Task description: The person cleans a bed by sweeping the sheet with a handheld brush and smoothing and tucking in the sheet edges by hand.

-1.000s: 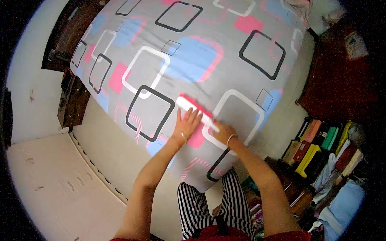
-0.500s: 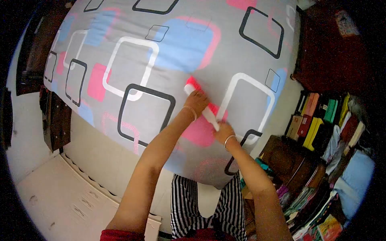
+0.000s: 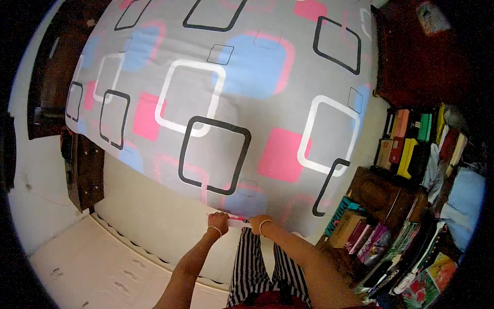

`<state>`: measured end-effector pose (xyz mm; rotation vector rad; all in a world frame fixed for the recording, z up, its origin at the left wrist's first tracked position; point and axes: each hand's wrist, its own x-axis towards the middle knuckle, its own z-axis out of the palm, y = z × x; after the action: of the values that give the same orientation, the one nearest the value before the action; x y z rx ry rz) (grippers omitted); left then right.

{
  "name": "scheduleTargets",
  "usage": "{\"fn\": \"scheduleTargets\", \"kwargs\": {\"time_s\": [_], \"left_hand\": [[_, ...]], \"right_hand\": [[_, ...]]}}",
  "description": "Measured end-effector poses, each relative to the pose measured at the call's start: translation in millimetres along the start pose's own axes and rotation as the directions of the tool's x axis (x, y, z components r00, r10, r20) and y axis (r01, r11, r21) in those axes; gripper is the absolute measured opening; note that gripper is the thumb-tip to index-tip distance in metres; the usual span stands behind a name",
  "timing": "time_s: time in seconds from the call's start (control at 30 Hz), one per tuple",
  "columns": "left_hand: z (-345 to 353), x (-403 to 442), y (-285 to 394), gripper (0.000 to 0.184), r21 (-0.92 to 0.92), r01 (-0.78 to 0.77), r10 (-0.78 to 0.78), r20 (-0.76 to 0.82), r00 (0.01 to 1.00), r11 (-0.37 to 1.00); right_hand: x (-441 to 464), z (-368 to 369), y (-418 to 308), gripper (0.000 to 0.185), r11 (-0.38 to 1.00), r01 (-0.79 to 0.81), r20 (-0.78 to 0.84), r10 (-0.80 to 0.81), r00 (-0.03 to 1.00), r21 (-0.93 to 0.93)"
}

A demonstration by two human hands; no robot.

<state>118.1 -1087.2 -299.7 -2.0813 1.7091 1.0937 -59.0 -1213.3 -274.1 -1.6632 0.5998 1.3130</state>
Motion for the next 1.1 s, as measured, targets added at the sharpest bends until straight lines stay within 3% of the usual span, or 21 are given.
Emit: {"fn": "scheduleTargets", "kwargs": {"time_s": [0.03,0.07,0.13,0.17,0.23,0.3,0.37,0.43,0.53,0.67,0.8,0.83,0.87,0.9,1.0,1.03,1.1], "left_hand": [[-7,-2,0,0.034,-0.014,0.037,-0.035,0.109,0.993,0.999],[-16,2,-1,0.034,0.002,0.034,-0.034,0.111,0.993,0.999],[-74,10,7,0.033,0.113,-0.053,0.09,-0.352,0.932,0.992],[-104,24,11,0.033,0.12,-0.121,0.159,-0.39,0.907,0.985],[-178,66,26,0.031,0.209,-0.217,0.294,-0.498,0.815,0.954],[-226,122,44,0.027,0.337,-0.257,0.413,-0.57,0.71,0.906],[-253,191,56,0.022,0.414,-0.299,0.501,-0.575,0.647,0.86],[-276,250,69,0.02,0.457,-0.326,0.549,-0.541,0.637,0.828],[-291,308,97,0.02,0.528,-0.264,0.532,-0.456,0.713,0.807],[-281,336,93,0.028,0.538,-0.337,0.565,-0.341,0.751,0.773],[-263,291,41,0.042,0.395,-0.31,0.456,-0.356,0.816,0.864],[-250,276,18,0.04,0.397,-0.321,0.482,-0.427,0.765,0.86],[-243,255,2,0.039,0.369,-0.25,0.388,-0.371,0.844,0.895],[-236,232,-12,0.037,0.347,-0.175,0.289,-0.311,0.906,0.921],[-182,166,-70,0.041,0.228,-0.131,0.211,-0.372,0.904,0.965],[-166,145,-84,0.029,0.198,-0.131,0.204,-0.415,0.887,0.971],[-137,106,-113,0.027,0.168,-0.14,0.193,-0.367,0.91,0.976]], "right_hand": [[-16,-10,-4,0.04,0.997,0.077,-0.11,-0.077,0.991,0.003],[-28,-20,-5,0.04,0.988,0.152,-0.219,-0.148,0.964,0.001],[-37,-42,6,0.041,0.988,0.148,-0.322,-0.126,0.938,0.043],[-40,-60,14,0.041,0.989,0.139,-0.423,-0.101,0.901,0.058],[-56,-97,34,0.04,0.964,0.226,-0.674,-0.074,0.735,0.141],[-22,-121,72,0.038,0.984,0.179,-0.875,-0.066,0.48,0.024],[-44,-180,89,0.037,0.974,0.111,-0.799,0.096,0.594,0.2],[-52,-217,109,0.028,0.966,0.055,-0.834,0.188,0.518,0.252],[-41,-243,136,0.032,0.941,0.018,-0.843,0.294,0.451,0.338],[-5,-239,131,0.026,0.875,0.067,-0.779,0.389,0.491,0.479],[15,-222,85,0.021,0.913,0.078,-0.746,0.275,0.607,0.4],[14,-218,68,0.019,0.919,0.102,-0.736,0.233,0.636,0.38],[19,-211,51,0.019,0.921,0.103,-0.737,0.229,0.636,0.376],[28,-201,36,0.022,0.949,0.074,-0.691,0.168,0.703,0.306],[7,-178,-28,0.031,0.974,0.002,-0.506,0.116,0.855,0.226],[8,-163,-46,0.027,0.966,-0.022,-0.494,0.151,0.856,0.256],[38,-122,-78,0.023,0.965,-0.047,-0.465,0.165,0.87,0.256]]}}
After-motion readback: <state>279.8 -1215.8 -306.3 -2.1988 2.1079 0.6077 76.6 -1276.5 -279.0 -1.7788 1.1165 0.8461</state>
